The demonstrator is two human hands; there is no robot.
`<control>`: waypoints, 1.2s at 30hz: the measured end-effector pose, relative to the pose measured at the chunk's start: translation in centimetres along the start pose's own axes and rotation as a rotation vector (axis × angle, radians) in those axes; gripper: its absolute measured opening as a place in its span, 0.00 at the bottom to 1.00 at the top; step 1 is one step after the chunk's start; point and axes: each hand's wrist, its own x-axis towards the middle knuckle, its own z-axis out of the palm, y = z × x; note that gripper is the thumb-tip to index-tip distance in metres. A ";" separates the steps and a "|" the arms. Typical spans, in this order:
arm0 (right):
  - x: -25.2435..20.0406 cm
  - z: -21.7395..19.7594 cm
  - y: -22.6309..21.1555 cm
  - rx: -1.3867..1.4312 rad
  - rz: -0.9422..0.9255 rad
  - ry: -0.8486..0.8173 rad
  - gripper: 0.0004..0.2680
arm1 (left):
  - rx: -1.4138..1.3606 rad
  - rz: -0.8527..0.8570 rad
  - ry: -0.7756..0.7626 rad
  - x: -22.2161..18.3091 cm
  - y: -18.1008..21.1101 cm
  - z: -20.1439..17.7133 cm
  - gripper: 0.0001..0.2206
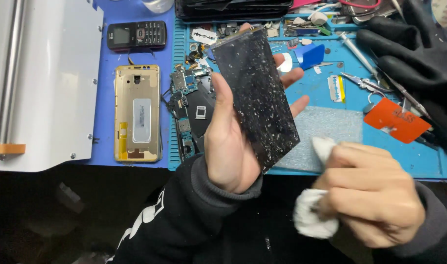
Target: Cleaning and prepping a smartphone screen for remanufacturing using cleaning solution and a cloth.
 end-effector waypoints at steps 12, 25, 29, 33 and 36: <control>-1.5 -0.3 -0.2 -0.062 0.011 -0.006 0.02 | -0.042 0.061 -0.011 0.0 0.0 -0.2 0.33; -2.9 0.3 0.1 -0.284 -0.080 0.099 0.08 | -0.121 0.151 -0.052 0.4 -0.6 -1.4 0.33; -4.9 -0.8 0.5 -0.422 0.061 -0.049 0.07 | -0.116 0.157 -0.138 0.9 -0.3 -0.2 0.36; -2.2 2.0 0.4 -0.445 -0.185 0.178 0.01 | -0.190 0.075 0.118 0.9 -1.0 -0.1 0.35; -2.8 2.4 1.6 -0.471 -0.245 0.129 0.02 | -0.208 0.143 -0.105 0.2 -1.4 -1.0 0.33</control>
